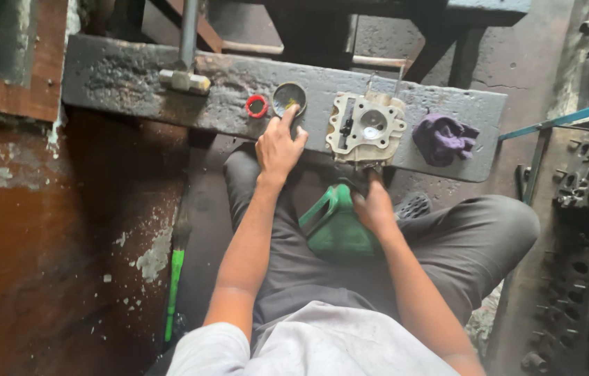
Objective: The person applies a substance from a small container to an engine cylinder head and rubs it in with a green cloth.
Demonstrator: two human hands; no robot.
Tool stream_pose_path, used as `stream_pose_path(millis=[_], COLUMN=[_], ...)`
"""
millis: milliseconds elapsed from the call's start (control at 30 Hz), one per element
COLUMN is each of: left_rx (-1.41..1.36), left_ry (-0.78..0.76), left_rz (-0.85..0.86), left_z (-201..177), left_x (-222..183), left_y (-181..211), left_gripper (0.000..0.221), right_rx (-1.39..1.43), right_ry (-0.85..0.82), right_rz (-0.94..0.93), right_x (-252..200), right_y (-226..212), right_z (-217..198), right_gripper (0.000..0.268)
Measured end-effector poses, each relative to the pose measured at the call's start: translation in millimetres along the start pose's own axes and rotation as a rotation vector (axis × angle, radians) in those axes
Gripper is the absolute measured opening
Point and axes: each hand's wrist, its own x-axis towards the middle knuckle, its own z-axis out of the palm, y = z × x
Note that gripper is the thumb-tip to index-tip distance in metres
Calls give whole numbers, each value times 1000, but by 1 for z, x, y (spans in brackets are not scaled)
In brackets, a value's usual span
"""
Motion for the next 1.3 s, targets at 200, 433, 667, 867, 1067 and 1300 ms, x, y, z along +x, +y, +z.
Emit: stream_pose_path(millis=[200, 433, 667, 867, 1067, 1300], left_rx=[4, 20, 23, 3, -285, -351], left_ry=[24, 27, 48, 69, 191, 82], left_rz=[21, 17, 31, 73, 12, 396], left_z=[-4, -3, -2, -7, -35, -39], left_x=[-2, -2, -3, -3, -33, -66], left_y=[5, 6, 6, 5, 48, 104], left_gripper=[48, 49, 48, 46, 59, 62], right_rx=[181, 294, 248, 296, 275, 277], right_ry=[-4, 30, 154, 105, 94, 80], right_rz=[-94, 25, -52, -67, -70, -179], right_x=[6, 6, 5, 8, 15, 11], right_y=[24, 26, 18, 25, 37, 35], right_z=[27, 30, 35, 39, 48, 43], right_gripper=[31, 30, 29, 26, 25, 24])
